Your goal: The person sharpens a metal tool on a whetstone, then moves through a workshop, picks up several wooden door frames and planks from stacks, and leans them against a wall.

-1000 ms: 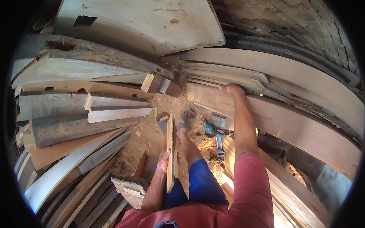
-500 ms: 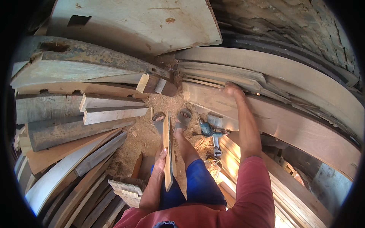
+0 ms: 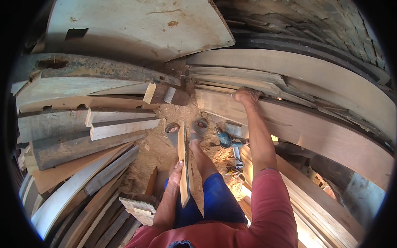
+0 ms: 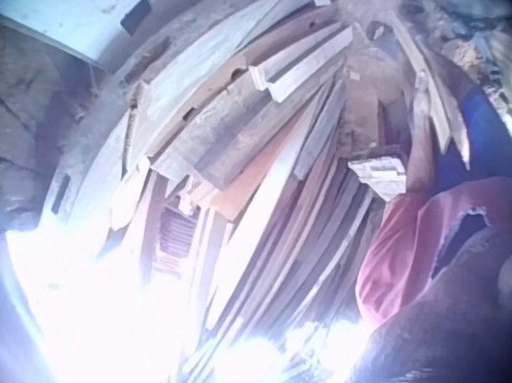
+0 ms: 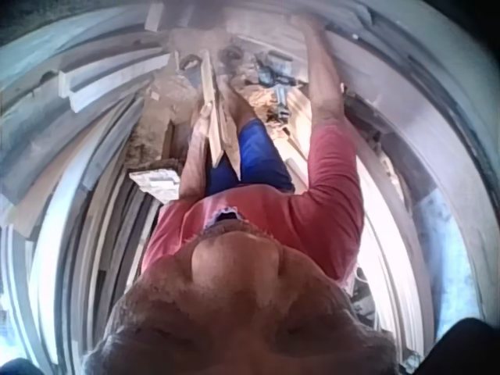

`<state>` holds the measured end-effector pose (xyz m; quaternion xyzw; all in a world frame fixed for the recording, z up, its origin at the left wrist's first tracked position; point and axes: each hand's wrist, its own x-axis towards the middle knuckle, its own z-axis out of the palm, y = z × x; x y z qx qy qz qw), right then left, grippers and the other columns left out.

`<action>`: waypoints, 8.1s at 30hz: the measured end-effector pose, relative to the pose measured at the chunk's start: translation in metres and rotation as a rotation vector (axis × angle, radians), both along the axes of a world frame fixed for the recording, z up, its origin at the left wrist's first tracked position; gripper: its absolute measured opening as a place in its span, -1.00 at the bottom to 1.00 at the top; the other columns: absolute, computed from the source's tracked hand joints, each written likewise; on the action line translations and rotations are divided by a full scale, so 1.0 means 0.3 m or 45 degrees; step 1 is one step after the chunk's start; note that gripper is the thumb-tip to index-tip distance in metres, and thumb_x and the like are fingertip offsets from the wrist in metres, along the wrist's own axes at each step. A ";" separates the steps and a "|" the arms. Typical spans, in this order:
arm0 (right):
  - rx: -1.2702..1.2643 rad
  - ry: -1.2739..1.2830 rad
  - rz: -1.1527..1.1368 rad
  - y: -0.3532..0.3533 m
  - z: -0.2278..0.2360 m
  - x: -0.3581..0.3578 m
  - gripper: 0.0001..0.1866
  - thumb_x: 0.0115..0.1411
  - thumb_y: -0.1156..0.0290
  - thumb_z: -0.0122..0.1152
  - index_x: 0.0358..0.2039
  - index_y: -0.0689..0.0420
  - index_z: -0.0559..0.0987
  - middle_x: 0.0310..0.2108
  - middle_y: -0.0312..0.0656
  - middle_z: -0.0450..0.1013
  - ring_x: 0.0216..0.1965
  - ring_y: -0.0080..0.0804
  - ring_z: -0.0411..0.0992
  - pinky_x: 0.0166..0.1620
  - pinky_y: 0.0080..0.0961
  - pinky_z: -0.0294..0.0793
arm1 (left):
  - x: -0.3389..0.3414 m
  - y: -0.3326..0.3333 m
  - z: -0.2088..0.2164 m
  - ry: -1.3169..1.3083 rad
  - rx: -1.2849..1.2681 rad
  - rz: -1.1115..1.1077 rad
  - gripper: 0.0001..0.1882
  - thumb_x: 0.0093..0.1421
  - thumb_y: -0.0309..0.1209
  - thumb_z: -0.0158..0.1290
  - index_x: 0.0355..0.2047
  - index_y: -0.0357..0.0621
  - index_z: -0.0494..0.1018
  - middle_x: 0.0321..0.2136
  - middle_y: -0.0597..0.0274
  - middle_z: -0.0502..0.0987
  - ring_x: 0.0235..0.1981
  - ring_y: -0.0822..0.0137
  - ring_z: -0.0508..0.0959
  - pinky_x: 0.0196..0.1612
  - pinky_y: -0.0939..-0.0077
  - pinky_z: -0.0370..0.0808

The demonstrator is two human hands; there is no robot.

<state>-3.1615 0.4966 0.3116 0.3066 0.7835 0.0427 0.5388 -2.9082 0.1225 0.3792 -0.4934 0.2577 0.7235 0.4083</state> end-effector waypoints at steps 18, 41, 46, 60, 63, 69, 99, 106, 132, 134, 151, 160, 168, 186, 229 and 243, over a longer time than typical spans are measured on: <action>-0.300 0.516 0.627 -0.112 -0.081 0.130 -0.57 0.22 0.23 0.06 0.10 0.00 0.52 0.08 -0.04 0.43 0.16 -0.06 0.30 0.17 -0.16 0.22 | 0.114 -0.049 -0.093 -0.008 0.059 -0.041 -0.59 0.30 -0.15 0.10 0.07 -0.06 0.41 -0.27 0.40 0.57 -0.32 0.50 0.55 -0.21 0.54 0.54; -0.625 1.190 -0.492 -0.194 0.434 0.420 -0.69 0.32 0.26 0.00 -0.20 0.27 0.55 -0.39 0.15 0.49 -0.31 0.01 0.47 -0.17 -0.22 0.41 | 0.111 -0.138 -0.029 0.123 -0.023 -0.163 -0.65 0.23 -0.13 0.19 -0.18 -0.11 0.47 -0.43 0.38 0.55 -0.47 0.55 0.51 -0.43 0.56 0.49; -0.789 1.358 -0.827 -0.309 0.484 0.526 -0.68 0.35 0.27 -0.04 -0.18 0.27 0.55 -0.40 -0.03 0.51 -0.32 -0.32 0.45 -0.15 -0.35 0.41 | 0.013 -0.127 0.068 0.203 -0.029 -0.151 -0.58 0.23 -0.20 0.20 0.01 -0.09 0.40 -0.30 0.39 0.54 -0.34 0.54 0.51 -0.26 0.57 0.50; -0.810 1.398 -1.030 -0.361 0.538 0.649 -0.64 0.39 0.25 -0.07 -0.23 0.31 0.55 -0.42 -0.19 0.50 -0.38 -0.49 0.35 -0.23 -0.43 0.39 | -0.224 0.034 0.244 0.540 -0.130 -0.553 -0.52 0.29 -0.36 0.09 0.13 -0.18 0.17 -0.22 0.16 0.50 -0.38 0.32 0.60 -0.31 0.41 0.59; -0.981 1.397 -1.677 -0.350 0.555 0.667 -0.63 0.42 0.22 -0.07 -0.20 0.24 0.59 -0.33 -0.24 0.54 -0.33 -0.54 0.42 -0.18 -0.52 0.43 | -0.238 0.047 0.260 0.619 -0.045 -0.545 -0.45 0.28 -0.36 0.09 0.20 -0.20 0.14 -0.04 0.18 0.41 -0.11 0.41 0.48 -0.04 0.44 0.51; -0.908 1.463 -1.832 -0.309 0.552 0.703 -0.64 0.40 0.17 -0.01 -0.19 0.22 0.59 -0.36 -0.26 0.54 -0.40 -0.57 0.43 -0.31 -0.56 0.46 | -0.258 0.050 0.261 0.632 0.000 -0.344 -0.45 0.25 -0.33 0.14 0.17 -0.17 0.19 -0.14 0.17 0.50 -0.23 0.32 0.59 -0.15 0.38 0.57; -1.085 1.259 -1.301 -0.671 0.790 0.779 -0.69 0.43 0.28 -0.15 -0.02 0.30 0.27 -0.19 0.02 0.48 -0.16 -0.35 0.53 -0.13 -0.40 0.57 | -0.310 0.100 0.310 0.142 0.299 -0.029 -0.13 0.19 0.43 -0.26 0.18 -0.02 0.36 -0.67 0.23 0.37 -0.71 0.36 0.29 -0.57 0.49 0.24; -1.162 1.409 -1.463 -0.701 0.756 0.783 -0.61 0.45 0.14 -0.17 -0.02 0.26 0.29 -0.20 -0.01 0.48 -0.22 -0.33 0.56 -0.16 -0.43 0.61 | -0.316 0.121 0.306 0.201 0.190 -0.006 -0.14 0.20 0.40 -0.23 0.13 -0.11 0.38 -0.63 0.26 0.38 -0.71 0.40 0.28 -0.62 0.56 0.22; -1.129 1.386 -1.376 -0.659 0.831 0.685 -0.65 0.43 0.19 -0.16 -0.04 0.26 0.30 -0.37 -0.09 0.47 -0.42 -0.49 0.46 -0.33 -0.53 0.52 | -0.313 0.129 0.207 0.251 1.211 0.652 -0.11 0.25 -0.06 0.00 0.43 -0.08 -0.17 -0.59 0.17 0.36 -0.66 0.36 0.38 -0.59 0.53 0.31; -1.175 1.292 -1.474 -0.616 0.824 0.664 -0.70 0.43 0.28 -0.17 -0.03 0.28 0.22 -0.25 -0.09 0.39 -0.34 -0.52 0.45 -0.34 -0.54 0.49 | -0.323 0.105 0.217 0.206 1.041 0.516 -0.23 0.29 -0.02 -0.03 0.38 -0.10 0.01 -0.61 0.20 0.35 -0.66 0.39 0.37 -0.60 0.54 0.30; -0.296 0.781 0.297 -0.017 0.455 0.069 -0.75 0.23 0.30 0.10 -0.12 0.12 0.51 -0.06 0.08 0.49 -0.01 0.11 0.44 0.05 -0.03 0.39 | -0.265 0.018 0.189 0.438 -0.212 -0.314 -0.60 0.31 -0.06 0.08 -0.09 -0.14 0.44 -0.34 0.33 0.58 -0.40 0.51 0.53 -0.29 0.53 0.53; -0.081 0.734 0.375 0.013 0.267 0.130 -0.69 0.27 0.36 -0.07 -0.03 0.09 0.53 -0.04 -0.01 0.49 0.07 -0.02 0.40 0.10 -0.10 0.35 | -0.231 -0.003 0.184 0.412 -0.297 -0.313 -0.61 0.30 -0.08 0.12 -0.06 -0.09 0.43 -0.38 0.41 0.53 -0.47 0.58 0.47 -0.41 0.59 0.49; 0.058 0.670 0.445 0.025 0.275 0.200 -0.62 0.26 0.36 -0.06 0.09 0.04 0.49 0.04 -0.11 0.44 0.13 -0.13 0.32 0.15 -0.18 0.27 | -0.235 -0.013 0.154 0.470 -0.200 -0.273 -0.64 0.33 -0.12 0.07 -0.07 -0.16 0.46 -0.32 0.34 0.57 -0.39 0.53 0.53 -0.32 0.55 0.52; -0.111 0.603 0.235 -0.054 -0.055 0.101 -0.69 0.27 0.39 -0.07 -0.15 0.18 0.63 -0.11 0.02 0.54 0.02 -0.05 0.48 -0.01 -0.16 0.53 | -0.187 -0.024 0.073 0.365 -0.337 -0.320 -0.64 0.34 -0.10 0.05 -0.11 -0.15 0.48 -0.36 0.35 0.58 -0.43 0.54 0.52 -0.34 0.56 0.50; 0.003 0.304 0.310 -0.100 0.090 0.072 -0.54 0.27 0.23 -0.07 0.12 0.14 0.50 0.14 0.02 0.42 0.28 0.02 0.22 0.29 -0.01 0.00 | -0.151 -0.059 0.036 0.224 -0.349 -0.379 -0.57 0.29 -0.04 0.11 -0.09 -0.15 0.43 -0.41 0.38 0.53 -0.45 0.56 0.48 -0.38 0.57 0.48; -0.101 0.314 0.093 -0.127 -0.059 0.058 -0.59 0.23 0.28 0.01 0.05 0.11 0.57 0.18 -0.06 0.41 0.27 -0.13 0.28 0.23 -0.17 0.19 | -0.160 -0.053 0.022 0.311 -0.257 -0.320 -0.60 0.28 -0.04 0.12 -0.11 -0.11 0.46 -0.39 0.41 0.53 -0.46 0.58 0.47 -0.42 0.60 0.45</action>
